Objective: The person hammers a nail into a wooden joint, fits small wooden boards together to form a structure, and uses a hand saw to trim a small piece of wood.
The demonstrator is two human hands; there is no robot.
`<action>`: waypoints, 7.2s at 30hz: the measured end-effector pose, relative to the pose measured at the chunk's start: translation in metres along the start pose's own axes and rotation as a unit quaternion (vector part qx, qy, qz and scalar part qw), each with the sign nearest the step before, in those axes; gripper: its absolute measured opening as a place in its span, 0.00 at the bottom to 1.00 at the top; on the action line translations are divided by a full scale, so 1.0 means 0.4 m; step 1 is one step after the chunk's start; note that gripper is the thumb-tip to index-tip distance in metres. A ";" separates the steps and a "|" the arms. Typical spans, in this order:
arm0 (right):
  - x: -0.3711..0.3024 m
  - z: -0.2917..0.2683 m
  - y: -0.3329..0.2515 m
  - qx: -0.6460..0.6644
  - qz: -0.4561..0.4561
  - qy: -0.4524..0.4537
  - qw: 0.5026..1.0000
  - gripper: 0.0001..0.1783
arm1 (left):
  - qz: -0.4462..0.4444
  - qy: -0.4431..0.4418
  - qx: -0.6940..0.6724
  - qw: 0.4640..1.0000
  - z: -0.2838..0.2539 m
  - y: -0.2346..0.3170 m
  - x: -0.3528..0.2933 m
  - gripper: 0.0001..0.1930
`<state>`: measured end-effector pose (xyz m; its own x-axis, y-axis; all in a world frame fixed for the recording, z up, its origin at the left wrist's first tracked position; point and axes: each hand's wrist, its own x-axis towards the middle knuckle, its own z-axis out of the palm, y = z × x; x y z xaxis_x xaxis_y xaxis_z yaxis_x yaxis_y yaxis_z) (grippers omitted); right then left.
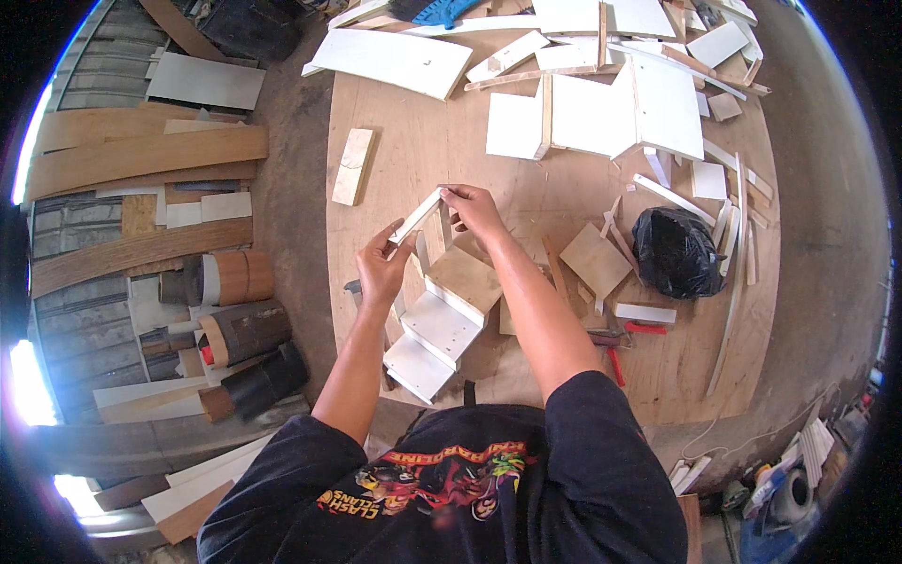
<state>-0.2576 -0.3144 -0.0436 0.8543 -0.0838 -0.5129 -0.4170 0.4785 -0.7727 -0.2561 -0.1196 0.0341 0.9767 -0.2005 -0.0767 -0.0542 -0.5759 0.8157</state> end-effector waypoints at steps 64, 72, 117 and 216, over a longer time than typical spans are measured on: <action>-0.393 0.002 0.059 -0.429 0.032 -0.016 0.903 0.29 | 0.007 -0.013 -0.195 0.981 -0.143 0.014 -0.044 0.16; -0.594 0.141 0.026 -0.133 0.079 0.027 0.988 0.15 | 0.042 -0.052 -0.300 0.952 -0.270 0.013 -0.103 0.18; -0.938 0.159 0.193 0.010 -0.222 0.131 0.966 0.09 | 0.146 -0.215 -0.400 0.879 -0.317 0.120 -0.352 0.24; -0.913 0.050 0.187 0.077 -0.184 0.117 0.973 0.06 | 0.214 -0.219 -0.411 0.859 -0.185 0.162 -0.282 0.13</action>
<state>-0.5949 -0.2306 0.0933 0.8356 -0.4621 -0.2971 -0.0293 0.5026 -0.8640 -0.3545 -0.0757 0.1382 0.7215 -0.6377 0.2699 -0.0487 0.3421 0.9384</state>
